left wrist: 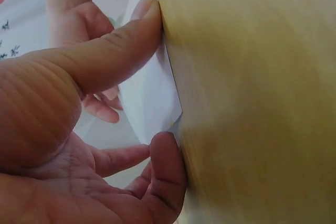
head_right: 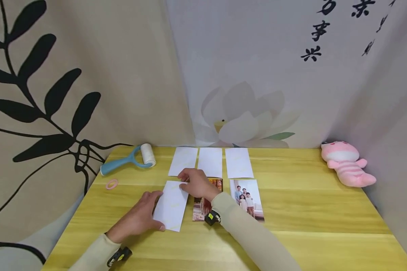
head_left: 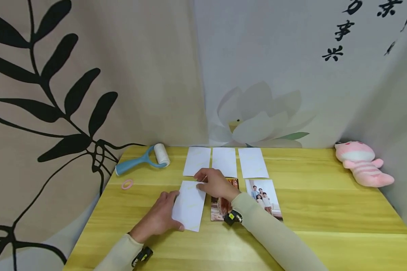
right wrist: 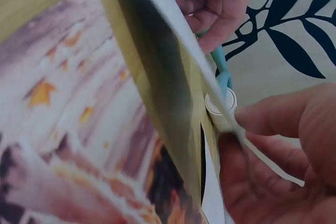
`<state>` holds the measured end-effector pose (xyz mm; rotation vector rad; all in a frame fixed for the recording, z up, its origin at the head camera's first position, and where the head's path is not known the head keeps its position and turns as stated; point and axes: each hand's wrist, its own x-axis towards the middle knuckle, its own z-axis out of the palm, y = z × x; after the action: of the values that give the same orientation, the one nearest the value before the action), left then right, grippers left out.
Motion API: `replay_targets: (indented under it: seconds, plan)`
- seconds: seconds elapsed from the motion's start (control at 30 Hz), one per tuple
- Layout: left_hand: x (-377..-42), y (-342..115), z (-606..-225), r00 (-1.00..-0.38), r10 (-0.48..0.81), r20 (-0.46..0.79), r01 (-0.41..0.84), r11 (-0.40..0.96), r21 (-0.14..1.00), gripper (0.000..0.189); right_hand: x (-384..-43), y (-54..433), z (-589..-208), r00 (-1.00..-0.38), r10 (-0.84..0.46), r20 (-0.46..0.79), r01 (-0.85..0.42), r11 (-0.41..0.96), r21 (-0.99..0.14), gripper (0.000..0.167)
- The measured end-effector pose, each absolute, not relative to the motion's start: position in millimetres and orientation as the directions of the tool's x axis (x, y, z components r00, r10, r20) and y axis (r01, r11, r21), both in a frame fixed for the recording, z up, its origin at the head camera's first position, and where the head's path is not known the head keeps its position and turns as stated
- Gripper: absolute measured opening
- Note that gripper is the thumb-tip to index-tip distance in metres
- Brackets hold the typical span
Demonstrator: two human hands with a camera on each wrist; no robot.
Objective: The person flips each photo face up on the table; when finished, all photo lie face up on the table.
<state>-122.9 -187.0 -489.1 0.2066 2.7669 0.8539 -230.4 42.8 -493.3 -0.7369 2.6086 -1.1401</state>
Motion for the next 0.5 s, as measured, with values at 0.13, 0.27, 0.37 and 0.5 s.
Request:
replay_targets:
  seconds: [0.13,0.27,0.37,0.5]
  plan:
    - [-124,-189,-489,-0.965,0.2,-0.167,0.067,0.809,0.585,0.111,-232,48,-492,-0.851,-0.523,0.037,-0.363,0.537,-0.761,0.018]
    - [-125,-189,-488,-0.967,0.202,-0.156,0.061,0.777,0.627,0.099,-232,53,-490,-0.86,-0.51,0.023,-0.315,0.494,-0.81,0.015]
    - [-125,-187,-488,-0.967,0.207,-0.147,0.06,0.75,0.658,0.091,-232,56,-489,-0.87,-0.492,0.031,-0.294,0.467,-0.834,0.015]
    - [-122,-179,-484,-0.975,0.181,-0.132,0.05,0.748,0.662,0.088,-230,59,-485,-0.885,-0.466,0.011,-0.235,0.426,-0.874,0.014]
